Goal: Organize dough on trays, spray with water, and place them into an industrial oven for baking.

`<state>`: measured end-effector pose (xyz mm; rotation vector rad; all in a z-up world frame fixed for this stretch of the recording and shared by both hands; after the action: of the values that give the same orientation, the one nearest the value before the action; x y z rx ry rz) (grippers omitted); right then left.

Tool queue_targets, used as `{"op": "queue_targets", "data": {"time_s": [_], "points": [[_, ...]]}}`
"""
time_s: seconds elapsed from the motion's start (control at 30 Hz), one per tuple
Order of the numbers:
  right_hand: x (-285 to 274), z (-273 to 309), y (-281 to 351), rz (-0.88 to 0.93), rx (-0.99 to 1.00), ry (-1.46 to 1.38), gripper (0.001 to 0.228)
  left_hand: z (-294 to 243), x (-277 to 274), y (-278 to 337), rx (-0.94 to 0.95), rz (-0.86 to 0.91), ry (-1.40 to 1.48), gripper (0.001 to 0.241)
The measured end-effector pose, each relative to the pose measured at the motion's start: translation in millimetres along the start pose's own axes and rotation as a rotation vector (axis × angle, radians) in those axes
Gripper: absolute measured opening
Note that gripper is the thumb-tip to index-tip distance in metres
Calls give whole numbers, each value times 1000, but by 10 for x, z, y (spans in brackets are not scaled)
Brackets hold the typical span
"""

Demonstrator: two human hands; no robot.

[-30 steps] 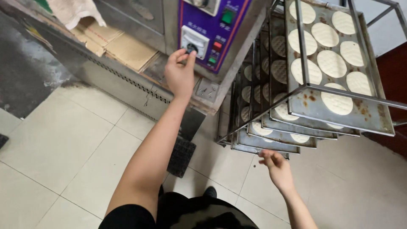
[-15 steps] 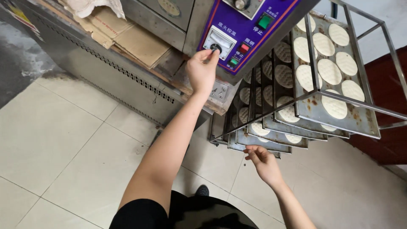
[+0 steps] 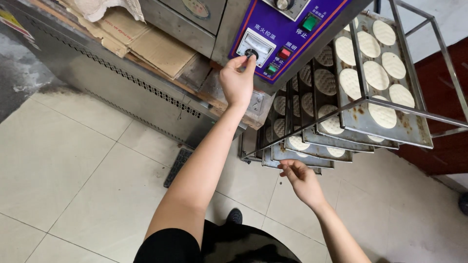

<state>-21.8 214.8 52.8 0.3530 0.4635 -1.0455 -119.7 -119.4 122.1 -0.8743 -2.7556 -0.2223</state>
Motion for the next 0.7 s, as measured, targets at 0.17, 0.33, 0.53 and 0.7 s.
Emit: {"op": "queue_targets", "data": {"time_s": [0.17, 0.33, 0.53, 0.7], "points": [[29, 34, 10, 7, -4, -3, 28, -34, -23, -12, -15, 6, -42, 35], [88, 57, 15, 15, 25, 4, 28, 10, -9, -32, -2, 5, -37, 36], [102, 116, -96, -12, -48, -7, 27, -83, -81, 31, 88, -50, -147, 38], [-122, 440, -455, -188, -121, -39, 24, -305, -71, 223, 229, -82, -128, 36]]}}
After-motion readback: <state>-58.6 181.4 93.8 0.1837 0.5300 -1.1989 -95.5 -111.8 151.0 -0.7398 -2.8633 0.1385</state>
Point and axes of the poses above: each hand's wrist, its own y-axis away from the middle knuckle, its own x-axis out of the palm, z = x × y, the point moved 6 cm from there along -y, towards the middle knuckle, and after that the axes turned 13 degrees about -x, right-handed, at the moved point
